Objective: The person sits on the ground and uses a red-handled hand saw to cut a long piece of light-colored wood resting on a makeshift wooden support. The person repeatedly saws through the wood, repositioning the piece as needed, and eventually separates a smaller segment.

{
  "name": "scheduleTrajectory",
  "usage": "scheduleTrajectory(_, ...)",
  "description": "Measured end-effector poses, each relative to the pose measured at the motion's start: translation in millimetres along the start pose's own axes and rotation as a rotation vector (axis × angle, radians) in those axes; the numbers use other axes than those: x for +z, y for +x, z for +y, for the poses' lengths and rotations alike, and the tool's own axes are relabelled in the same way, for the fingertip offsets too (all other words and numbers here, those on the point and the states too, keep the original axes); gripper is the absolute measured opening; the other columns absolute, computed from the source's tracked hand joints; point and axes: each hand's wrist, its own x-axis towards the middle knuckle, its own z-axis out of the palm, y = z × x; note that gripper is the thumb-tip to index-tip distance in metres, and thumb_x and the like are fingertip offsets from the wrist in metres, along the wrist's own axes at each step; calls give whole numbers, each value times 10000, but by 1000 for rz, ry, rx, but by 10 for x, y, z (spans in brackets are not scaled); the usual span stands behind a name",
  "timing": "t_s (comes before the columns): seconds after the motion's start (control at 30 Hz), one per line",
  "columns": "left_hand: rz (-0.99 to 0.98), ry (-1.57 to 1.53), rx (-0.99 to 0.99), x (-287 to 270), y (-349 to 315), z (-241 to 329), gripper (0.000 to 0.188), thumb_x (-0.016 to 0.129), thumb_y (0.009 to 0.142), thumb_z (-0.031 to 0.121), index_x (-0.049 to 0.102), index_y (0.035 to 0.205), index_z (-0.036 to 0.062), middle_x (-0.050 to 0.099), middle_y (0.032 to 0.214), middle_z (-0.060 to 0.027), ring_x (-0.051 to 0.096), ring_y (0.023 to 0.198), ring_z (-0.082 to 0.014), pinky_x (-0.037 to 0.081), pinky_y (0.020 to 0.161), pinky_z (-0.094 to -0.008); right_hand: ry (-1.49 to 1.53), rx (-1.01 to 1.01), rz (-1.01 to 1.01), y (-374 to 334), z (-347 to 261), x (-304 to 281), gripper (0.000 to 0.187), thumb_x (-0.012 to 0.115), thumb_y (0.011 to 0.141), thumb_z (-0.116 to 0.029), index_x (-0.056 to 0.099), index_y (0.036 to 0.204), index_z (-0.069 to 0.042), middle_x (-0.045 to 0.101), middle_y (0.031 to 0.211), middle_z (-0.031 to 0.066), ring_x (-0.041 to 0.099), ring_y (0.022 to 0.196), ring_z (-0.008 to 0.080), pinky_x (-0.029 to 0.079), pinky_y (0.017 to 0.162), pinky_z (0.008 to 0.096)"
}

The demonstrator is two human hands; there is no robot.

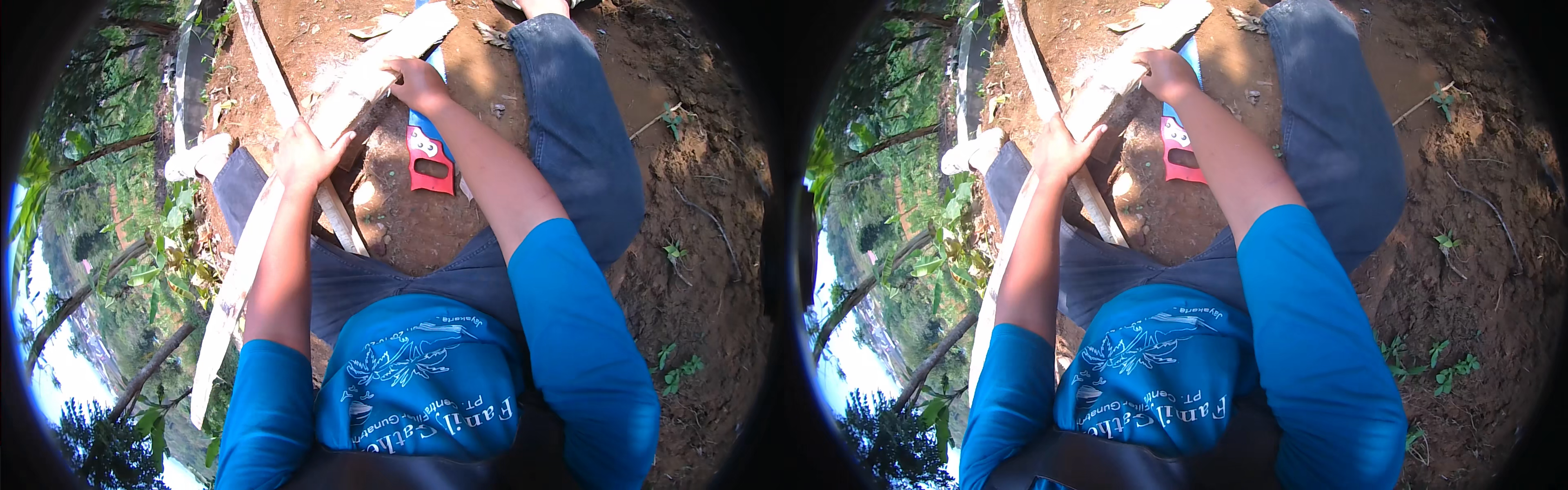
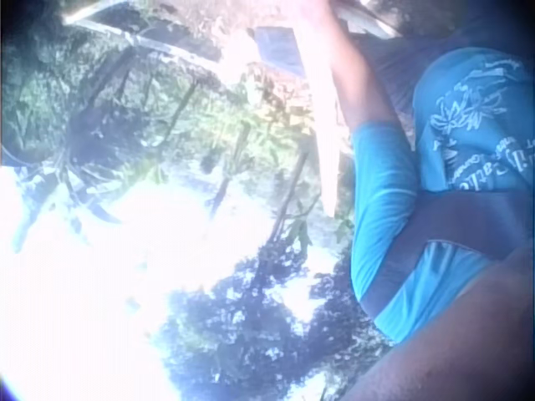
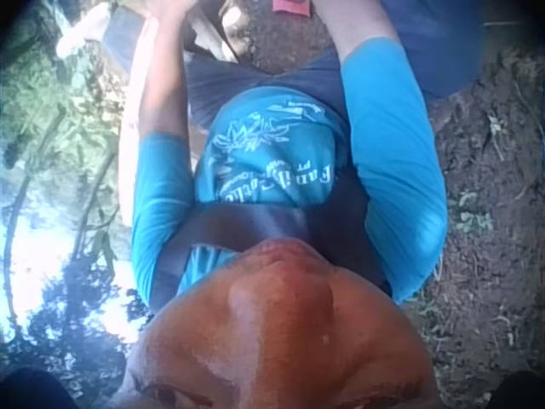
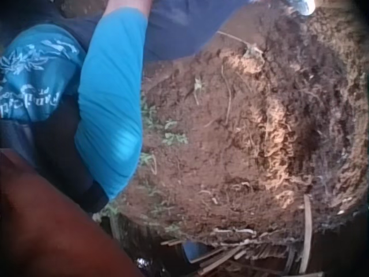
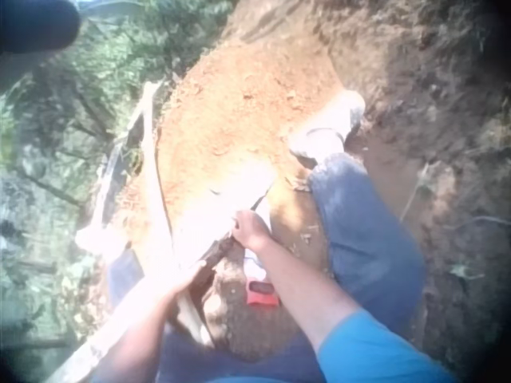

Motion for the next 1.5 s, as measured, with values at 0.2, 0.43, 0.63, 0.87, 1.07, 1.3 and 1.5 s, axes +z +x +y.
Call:
scheduleTrajectory(0.2, -4, 9, 30, 86, 73, -28, 1026, 683, 747, 775, 541, 1217, -127, 663, 1113, -317, 664, 1075, -436, 532, 915, -483, -119, -172, 9, -46, 36, -46, 442, 730, 801, -160, 667, 1239, -143, 656, 1258, 74, 625, 1147, 295, 510, 993, 408)
scheduleTrajectory(0.43, -312, -141, -46, -75, 350, -89, 1094, 779, 634, 761, 582, 1162, -175, 693, 1085, -330, 695, 1071, -399, 548, 918, -458, -188, 76, -548, -1092, -533, -375, 482, 784, 815, -324, 672, 1251, -150, 647, 1292, 141, 629, 1185, 309, 531, 978, 441)
scheduleTrajectory(0.63, -246, -44, -34, -90, 307, -17, 1151, 799, 616, 743, 520, 1254, -173, 662, 1193, -329, 665, 1155, -379, 531, 972, -447, -361, 168, -620, -1604, -386, -221, 526, 873, 729, -337, 695, 1145, -70, 692, 1123, 190, 672, 1066, 362, 545, 913, 459)
scheduleTrajectory(0.87, -335, -51, -18, -285, 147, -78, 1151, 783, 628, 745, 480, 1290, -146, 657, 1211, -313, 657, 1152, -388, 520, 984, -440, -484, 150, -607, -1640, -377, -74, 472, 866, 712, -231, 688, 1117, -66, 712, 1091, 147, 692, 1059, 324, 565, 898, 440)
scheduleTrajectory(1.07, -155, -121, 24, -421, -18, -158, 1021, 803, 653, 657, 537, 1230, -142, 674, 1153, -319, 678, 1106, -392, 542, 956, -447, -269, 189, -464, -1602, -758, -485, 488, 840, 660, -290, 680, 1044, -35, 714, 1051, 152, 697, 1023, 316, 567, 858, 430)
scheduleTrajectory(1.3, -86, -203, 28, -835, -124, -267, 1027, 810, 685, 665, 498, 1226, -150, 641, 1188, -347, 654, 1140, -412, 512, 989, -453, 493, 310, -39, -1715, -1018, -894, 362, 794, 820, -307, 621, 983, -33, 683, 851, 54, 669, 815, 140, 538, 748, 314)
scheduleTrajectory(1.5, -18, -228, -39, -1015, -55, -418, 1073, 821, 680, 656, 460, 1233, -190, 615, 1218, -376, 624, 1193, -408, 492, 1012, -439, 985, 420, 486, -1539, -1170, -1223, 209, 675, 976, -241, 616, 943, -43, 633, 786, 8, 602, 711, 89, 493, 669, 256)
